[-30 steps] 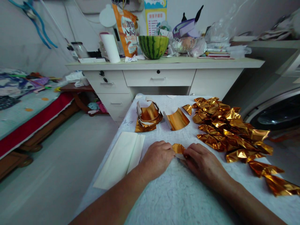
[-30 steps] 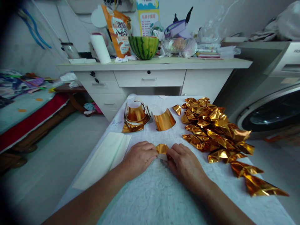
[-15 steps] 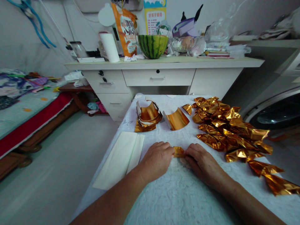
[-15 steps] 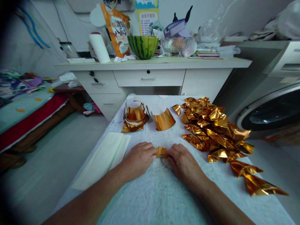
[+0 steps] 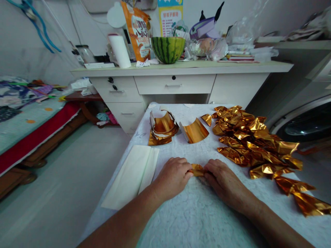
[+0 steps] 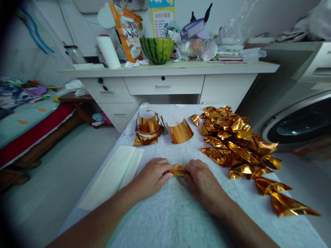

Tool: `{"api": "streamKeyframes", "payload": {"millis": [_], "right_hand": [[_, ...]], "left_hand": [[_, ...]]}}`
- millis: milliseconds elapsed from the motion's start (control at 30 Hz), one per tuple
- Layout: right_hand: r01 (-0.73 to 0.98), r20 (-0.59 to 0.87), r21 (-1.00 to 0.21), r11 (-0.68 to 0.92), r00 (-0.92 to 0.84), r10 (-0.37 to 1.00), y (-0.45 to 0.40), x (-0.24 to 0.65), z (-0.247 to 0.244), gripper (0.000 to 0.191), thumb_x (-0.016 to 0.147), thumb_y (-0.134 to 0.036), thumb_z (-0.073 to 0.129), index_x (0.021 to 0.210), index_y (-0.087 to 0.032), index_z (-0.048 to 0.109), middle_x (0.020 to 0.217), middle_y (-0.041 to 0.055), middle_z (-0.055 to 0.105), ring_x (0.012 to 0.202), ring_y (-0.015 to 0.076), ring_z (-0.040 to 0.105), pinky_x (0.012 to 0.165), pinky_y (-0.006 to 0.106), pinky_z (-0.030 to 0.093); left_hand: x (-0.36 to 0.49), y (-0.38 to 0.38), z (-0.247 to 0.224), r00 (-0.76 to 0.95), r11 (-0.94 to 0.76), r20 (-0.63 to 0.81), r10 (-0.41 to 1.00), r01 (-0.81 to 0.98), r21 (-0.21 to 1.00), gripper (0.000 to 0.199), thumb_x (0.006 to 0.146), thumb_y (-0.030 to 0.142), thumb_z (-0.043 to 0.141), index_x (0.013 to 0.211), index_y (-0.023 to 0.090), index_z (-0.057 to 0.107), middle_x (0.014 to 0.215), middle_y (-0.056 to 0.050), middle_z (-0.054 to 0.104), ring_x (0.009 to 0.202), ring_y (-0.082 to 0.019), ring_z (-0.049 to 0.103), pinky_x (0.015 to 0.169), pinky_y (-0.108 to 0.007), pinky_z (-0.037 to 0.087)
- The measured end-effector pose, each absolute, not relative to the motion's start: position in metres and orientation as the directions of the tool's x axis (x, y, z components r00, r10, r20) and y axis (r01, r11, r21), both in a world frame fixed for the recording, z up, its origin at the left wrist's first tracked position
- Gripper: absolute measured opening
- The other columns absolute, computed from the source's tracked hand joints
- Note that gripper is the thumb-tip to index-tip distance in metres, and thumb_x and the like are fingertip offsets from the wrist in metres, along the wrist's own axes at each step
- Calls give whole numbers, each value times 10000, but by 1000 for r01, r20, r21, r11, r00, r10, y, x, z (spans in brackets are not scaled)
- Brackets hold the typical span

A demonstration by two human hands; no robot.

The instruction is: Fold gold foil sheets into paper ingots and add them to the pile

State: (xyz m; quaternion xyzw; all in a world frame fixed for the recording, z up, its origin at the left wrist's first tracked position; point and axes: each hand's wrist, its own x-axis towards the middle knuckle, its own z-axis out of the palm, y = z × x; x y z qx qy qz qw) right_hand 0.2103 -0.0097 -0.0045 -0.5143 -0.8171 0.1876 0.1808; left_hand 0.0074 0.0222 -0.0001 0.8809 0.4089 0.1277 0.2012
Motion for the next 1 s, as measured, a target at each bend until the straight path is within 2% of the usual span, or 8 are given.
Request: {"api": "streamKeyframes", "payload": {"millis": [167,333,567,733,867,1000], "right_hand": [[769,106,-509,387,-390,915,-9,210,-7,145,916,-234,535,786,-187,581,795,44,599,770,198,538,691,333,411],[785,98,-510,351,-352,931,-6,208,-10,189,937,-251,517,794,-190,624,789,44,620,766,201,554,693,331,405],[806,65,-518,288,-298,952,-5,206,-8,196,927,-249,512,782,-186,627,782,48,639,753,205,568,681,323,403],[819,47,-516,253,-268,962,-3,205,-8,212,921,-232,482,759,-191,612,773,49,648,752,209,579,681,320,407],[830,24,-521,200,-220,975,-3,204,-8,166,902,-236,503,792,-192,619,759,43,649,731,208,586,669,318,405],[838,18,-518,171,-189,982,-3,204,-9,122,886,-257,532,860,-192,632,728,29,634,685,200,573,630,307,388]], "left_hand": [[9,21,1,628,-577,50,777,676,458,138,893,188,580,770,164,640,785,-7,622,782,-169,577,727,-296,412],[11,21,-2,596,-550,62,800,690,471,180,911,212,558,756,167,637,776,-10,630,777,-169,583,725,-296,403],[11,24,-3,498,-435,19,867,738,515,150,848,243,653,731,180,583,726,12,651,715,-161,597,650,-266,379],[11,23,1,462,-387,-10,887,755,530,59,847,242,647,838,196,611,761,13,683,739,-171,625,680,-271,404],[13,21,3,412,-344,-23,911,788,510,145,836,252,663,967,198,630,773,2,698,762,-189,641,708,-292,421],[15,21,2,399,-336,-24,916,800,498,58,834,251,649,860,199,646,738,2,686,713,-179,620,672,-282,404]]}}
